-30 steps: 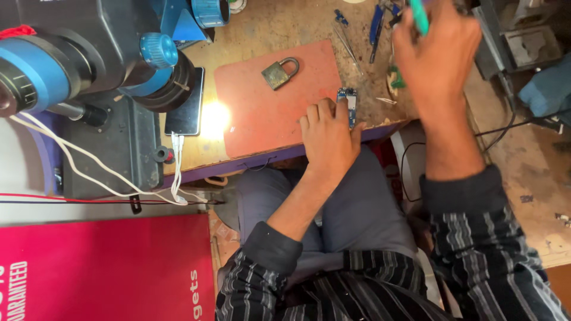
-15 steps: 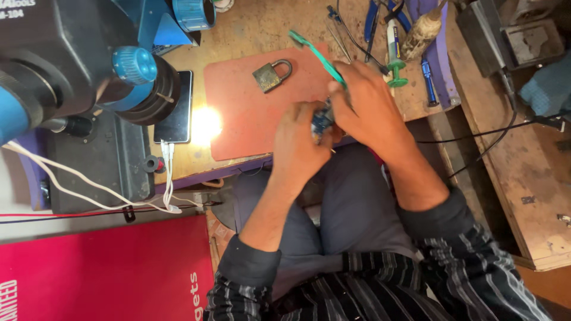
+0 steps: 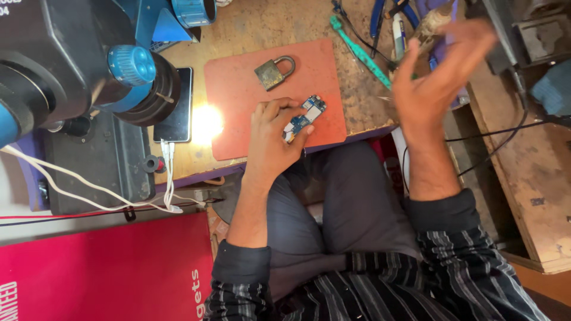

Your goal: The person disassembles a mobile phone on a red mat, using a screwdriver to remove parts and a brush to clean the internal components. They apply liquid from a bottle to the phone board, continue brushing the parts, then carry the phone to another workbench and set it down.

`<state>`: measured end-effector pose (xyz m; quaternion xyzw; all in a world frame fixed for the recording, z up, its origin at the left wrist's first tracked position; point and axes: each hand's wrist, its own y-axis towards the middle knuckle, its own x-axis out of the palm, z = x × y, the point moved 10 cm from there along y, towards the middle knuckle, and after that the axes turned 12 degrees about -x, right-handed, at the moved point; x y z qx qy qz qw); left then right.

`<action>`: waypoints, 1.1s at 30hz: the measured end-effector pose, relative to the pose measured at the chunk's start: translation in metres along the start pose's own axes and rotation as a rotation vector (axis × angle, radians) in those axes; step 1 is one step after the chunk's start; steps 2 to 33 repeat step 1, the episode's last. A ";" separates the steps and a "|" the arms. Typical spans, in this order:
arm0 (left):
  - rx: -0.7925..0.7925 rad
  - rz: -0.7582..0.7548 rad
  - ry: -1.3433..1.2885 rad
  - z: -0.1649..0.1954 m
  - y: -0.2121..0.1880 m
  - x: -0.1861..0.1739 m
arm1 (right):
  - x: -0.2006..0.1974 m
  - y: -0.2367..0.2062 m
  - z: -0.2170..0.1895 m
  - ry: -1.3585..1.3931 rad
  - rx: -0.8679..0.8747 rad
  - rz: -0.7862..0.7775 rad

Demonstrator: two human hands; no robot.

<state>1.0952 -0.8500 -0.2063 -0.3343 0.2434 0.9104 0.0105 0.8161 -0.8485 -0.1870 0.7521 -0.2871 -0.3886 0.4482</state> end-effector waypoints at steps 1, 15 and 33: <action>-0.025 -0.015 0.001 -0.005 -0.001 0.003 | -0.001 0.003 0.004 -0.097 -0.029 -0.046; -0.025 -0.015 0.001 -0.005 -0.001 0.003 | -0.001 0.003 0.004 -0.097 -0.029 -0.046; -0.025 -0.015 0.001 -0.005 -0.001 0.003 | -0.001 0.003 0.004 -0.097 -0.029 -0.046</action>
